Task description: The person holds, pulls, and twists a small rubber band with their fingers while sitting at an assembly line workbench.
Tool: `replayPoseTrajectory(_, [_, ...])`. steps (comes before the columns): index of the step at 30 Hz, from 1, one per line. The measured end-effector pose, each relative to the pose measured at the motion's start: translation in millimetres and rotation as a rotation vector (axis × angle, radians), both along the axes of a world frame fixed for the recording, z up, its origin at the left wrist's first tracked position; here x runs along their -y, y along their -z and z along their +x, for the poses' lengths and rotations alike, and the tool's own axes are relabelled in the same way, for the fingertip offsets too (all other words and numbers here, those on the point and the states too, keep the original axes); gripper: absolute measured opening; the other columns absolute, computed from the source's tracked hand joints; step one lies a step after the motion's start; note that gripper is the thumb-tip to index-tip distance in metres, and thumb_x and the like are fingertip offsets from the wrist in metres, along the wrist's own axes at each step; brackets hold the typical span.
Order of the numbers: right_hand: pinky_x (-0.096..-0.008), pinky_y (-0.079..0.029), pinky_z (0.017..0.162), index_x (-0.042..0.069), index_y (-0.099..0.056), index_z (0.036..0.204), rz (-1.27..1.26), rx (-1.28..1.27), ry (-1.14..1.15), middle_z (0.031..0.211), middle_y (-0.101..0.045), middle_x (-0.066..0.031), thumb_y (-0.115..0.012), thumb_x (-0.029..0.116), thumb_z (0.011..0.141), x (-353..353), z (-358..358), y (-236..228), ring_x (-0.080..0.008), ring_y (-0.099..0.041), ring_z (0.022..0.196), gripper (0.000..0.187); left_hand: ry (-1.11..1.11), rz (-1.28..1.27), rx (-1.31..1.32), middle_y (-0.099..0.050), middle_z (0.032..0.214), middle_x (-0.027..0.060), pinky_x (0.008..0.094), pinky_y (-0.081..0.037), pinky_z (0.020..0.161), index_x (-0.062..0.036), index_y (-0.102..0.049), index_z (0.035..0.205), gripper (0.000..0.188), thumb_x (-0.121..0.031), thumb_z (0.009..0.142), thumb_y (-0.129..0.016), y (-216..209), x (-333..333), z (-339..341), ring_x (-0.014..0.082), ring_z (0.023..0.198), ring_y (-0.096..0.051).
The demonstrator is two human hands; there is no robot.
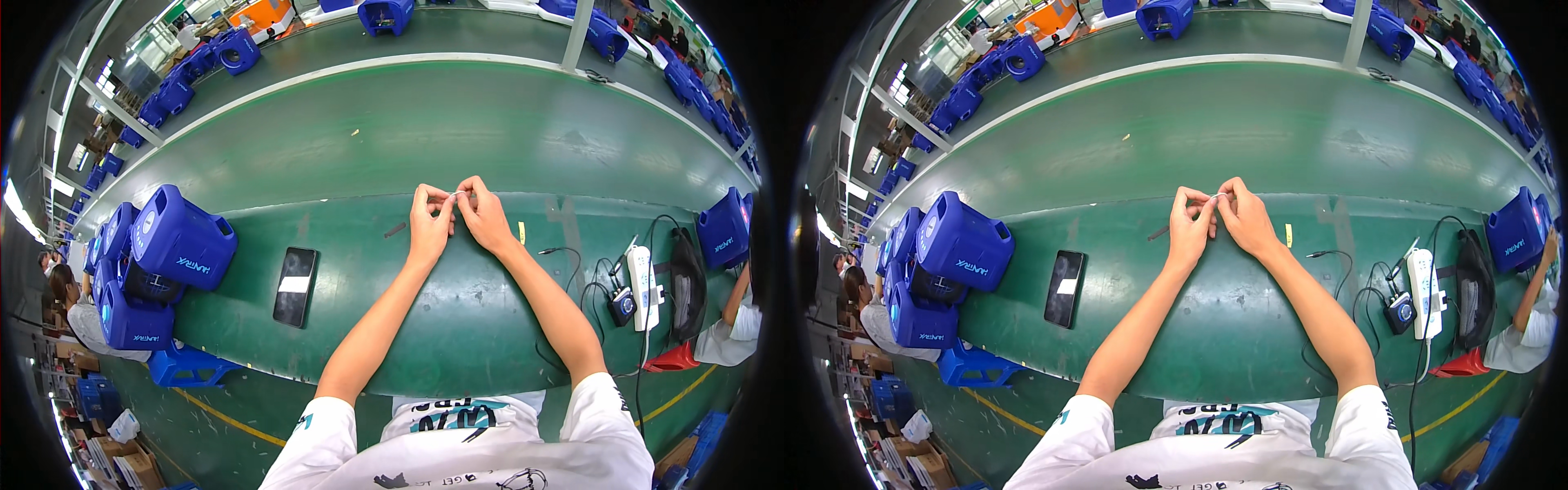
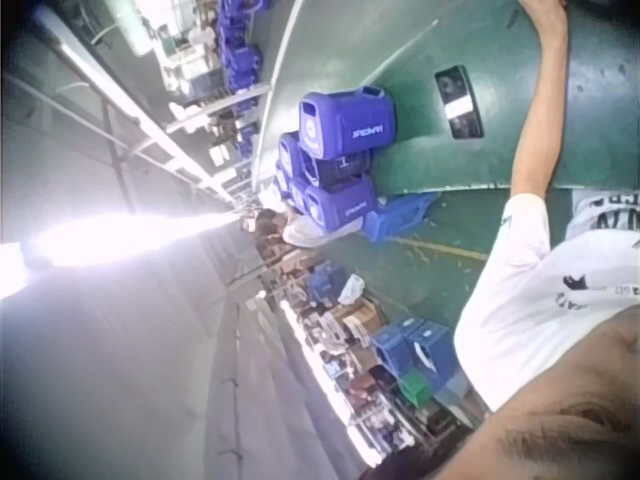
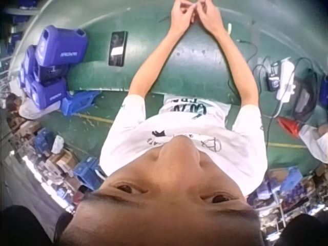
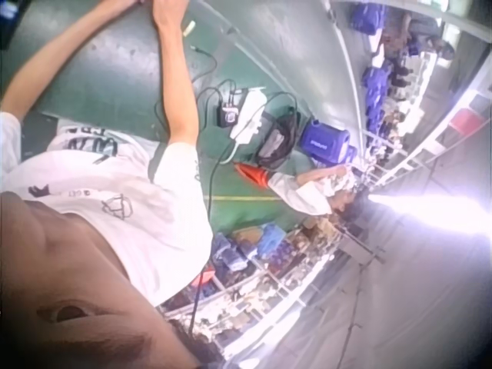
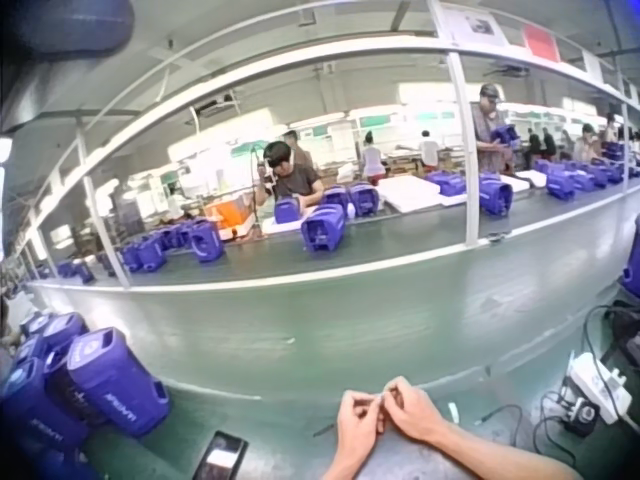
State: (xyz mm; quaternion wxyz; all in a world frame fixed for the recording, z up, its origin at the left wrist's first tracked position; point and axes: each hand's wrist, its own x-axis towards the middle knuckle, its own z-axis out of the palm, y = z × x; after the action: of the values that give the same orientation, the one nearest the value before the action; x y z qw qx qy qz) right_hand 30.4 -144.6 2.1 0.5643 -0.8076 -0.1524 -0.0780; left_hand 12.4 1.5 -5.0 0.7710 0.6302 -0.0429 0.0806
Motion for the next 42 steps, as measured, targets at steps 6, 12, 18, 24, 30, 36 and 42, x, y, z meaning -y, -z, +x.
replayPoseTrajectory(6, [-0.0309, -0.04, 0.055, 0.001, -0.054, 0.11, -0.004, 0.005, 0.001, 0.072, -0.057, -0.0044, -0.06, 0.017, 0.108, 0.1, 1.0, 3.1, -0.0096, -0.053, 0.059, 0.017, 0.015, 0.006, -0.056, -0.057, 0.072, 0.0022, 0.0236, -0.042, 0.045, -0.0044, -0.051, 0.103, 0.014, -0.013, 0.109, -0.061, 0.2, 1.4, -0.8, 0.0072, 0.054, -0.053])
replayPoseTrajectory(12, [-0.0305, -0.038, 0.054, 0.0, -0.055, 0.108, -0.032, -0.01, -0.03, 0.074, -0.058, -0.0036, -0.061, 0.017, 0.108, -1.6, -2.2, -5.6, -0.008, -0.048, 0.058, 0.017, 0.01, -0.013, -0.024, -0.057, 0.068, 0.0015, 0.0246, -0.04, 0.045, -0.0049, -0.054, 0.101, 0.023, -0.024, 0.114, -0.052, 4.5, -0.2, 2.6, 0.0072, 0.05, -0.05])
replayPoseTrajectory(18, [-0.0347, -0.046, 0.059, 0.001, -0.058, 0.104, -0.024, -0.052, -0.052, 0.073, -0.062, -0.0081, -0.063, 0.018, 0.105, -0.6, -2.3, -7.1, -0.0149, -0.056, 0.059, 0.018, -0.008, -0.068, -0.052, -0.055, 0.065, 0.0005, 0.0248, -0.039, 0.045, -0.0049, -0.055, 0.099, 0.027, -0.026, 0.115, -0.049, 2.5, 0.3, 1.6, 0.007, 0.05, -0.05])
replayPoseTrajectory(24, [-0.032, -0.044, 0.057, 0.002, -0.057, 0.101, 0.062, -0.031, -0.169, 0.07, -0.063, -0.0061, -0.063, 0.015, 0.104, 1.3, -0.4, 3.1, -0.012, -0.055, 0.056, 0.016, 0.016, -0.13, -0.029, -0.055, 0.066, -0.0007, 0.0246, -0.039, 0.045, -0.0064, -0.053, 0.096, 0.03, -0.028, 0.115, -0.05, 3.6, 1.9, 2.8, 0.0063, 0.052, -0.049])
replayPoseTrajectory(30, [-0.0221, -0.041, 0.056, 0.002, -0.054, 0.102, 0.135, -0.002, -0.217, 0.079, -0.063, 0.0006, -0.06, 0.008, 0.107, -0.8, -7.5, -5.5, -0.0024, -0.054, 0.065, 0.01, 0.026, -0.137, -0.013, -0.057, 0.068, -0.0004, 0.0237, -0.038, 0.046, -0.0061, -0.052, 0.098, 0.024, -0.024, 0.113, -0.057, 2.8, -0.4, -0.1, 0.0055, 0.053, -0.049])
replayPoseTrajectory(36, [-0.0198, -0.036, 0.052, 0.002, -0.06, 0.103, 0.144, 0.086, -0.168, 0.075, -0.06, 0.0041, -0.063, 0.005, 0.105, -3.1, -12.7, -11.7, 0.0007, -0.048, 0.061, 0.005, 0.012, -0.046, -0.014, -0.059, 0.07, 0.0005, 0.0236, -0.038, 0.047, -0.0048, -0.054, 0.102, 0.017, -0.018, 0.109, -0.063, 3.3, -3.1, -1.9, 0.0057, 0.054, -0.05])
replayPoseTrajectory(42, [-0.0265, -0.042, 0.053, 0.002, -0.07, 0.109, 0.046, 0.192, -0.005, 0.071, -0.066, -0.0023, -0.071, 0.011, 0.101, 0.6, -9.5, -3.1, -0.006, -0.052, 0.056, 0.013, 0.056, 0.046, -0.022, -0.062, 0.074, 0.002, 0.0234, -0.04, 0.048, -0.0044, -0.056, 0.102, 0.015, -0.016, 0.109, -0.063, 10.6, -1.1, 0.1, 0.0062, 0.056, -0.052])
